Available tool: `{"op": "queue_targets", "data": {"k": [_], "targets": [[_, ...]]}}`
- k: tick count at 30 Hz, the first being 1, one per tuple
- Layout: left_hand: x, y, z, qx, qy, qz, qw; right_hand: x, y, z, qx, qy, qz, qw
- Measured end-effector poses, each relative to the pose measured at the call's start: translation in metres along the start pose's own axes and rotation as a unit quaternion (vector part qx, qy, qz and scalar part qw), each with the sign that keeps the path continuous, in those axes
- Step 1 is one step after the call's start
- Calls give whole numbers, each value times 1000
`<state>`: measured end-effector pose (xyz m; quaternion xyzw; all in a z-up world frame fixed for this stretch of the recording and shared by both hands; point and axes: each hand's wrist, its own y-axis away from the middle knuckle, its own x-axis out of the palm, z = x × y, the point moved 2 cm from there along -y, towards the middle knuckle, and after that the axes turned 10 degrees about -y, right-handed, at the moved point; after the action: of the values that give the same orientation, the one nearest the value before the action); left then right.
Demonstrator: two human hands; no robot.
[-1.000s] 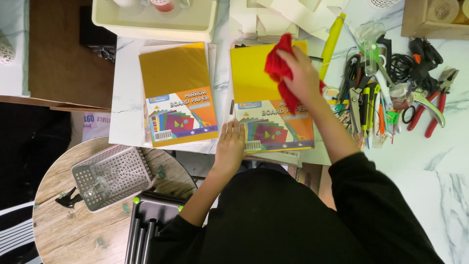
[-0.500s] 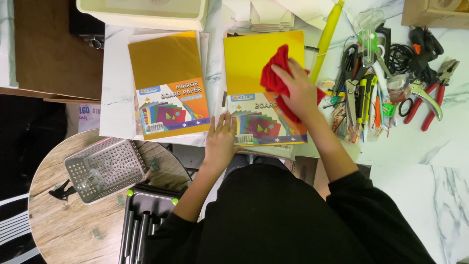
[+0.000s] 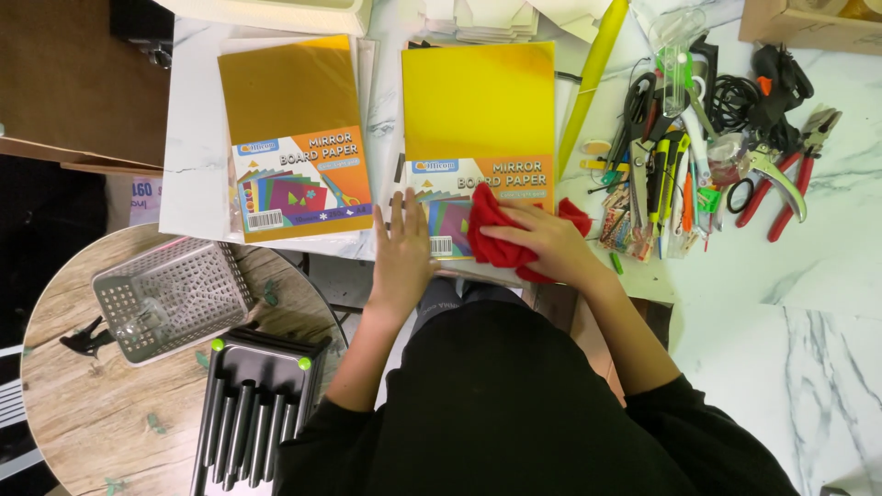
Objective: The recorder is cleaning and organizing various printing supplies like laminating film and board paper on a workspace and placing them onto shelves.
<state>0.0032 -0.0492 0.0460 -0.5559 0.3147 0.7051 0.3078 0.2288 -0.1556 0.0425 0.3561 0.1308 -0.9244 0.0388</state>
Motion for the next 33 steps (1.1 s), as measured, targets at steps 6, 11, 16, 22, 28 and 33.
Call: {"op": "queue_targets", "data": {"k": [6, 11, 16, 22, 28, 33], "targets": [[-11, -11, -56, 76, 83, -6, 994, -26, 19, 10, 6, -62, -2, 998], [32, -5, -78, 43, 17, -131, 990, -50, 42, -3, 48, -23, -98, 994], [11, 4, -70, 46, 105, -126, 985, -71, 58, -12, 87, 20, -187, 978], [20, 19, -68, 49, 141, -169, 974, -77, 62, -10, 103, 2, -229, 968], [-11, 26, -54, 70, 175, -202, 961, -85, 54, -3, 91, -15, -243, 966], [-71, 40, -31, 29, 265, -230, 936, -98, 49, -4, 56, -34, -331, 941]]}}
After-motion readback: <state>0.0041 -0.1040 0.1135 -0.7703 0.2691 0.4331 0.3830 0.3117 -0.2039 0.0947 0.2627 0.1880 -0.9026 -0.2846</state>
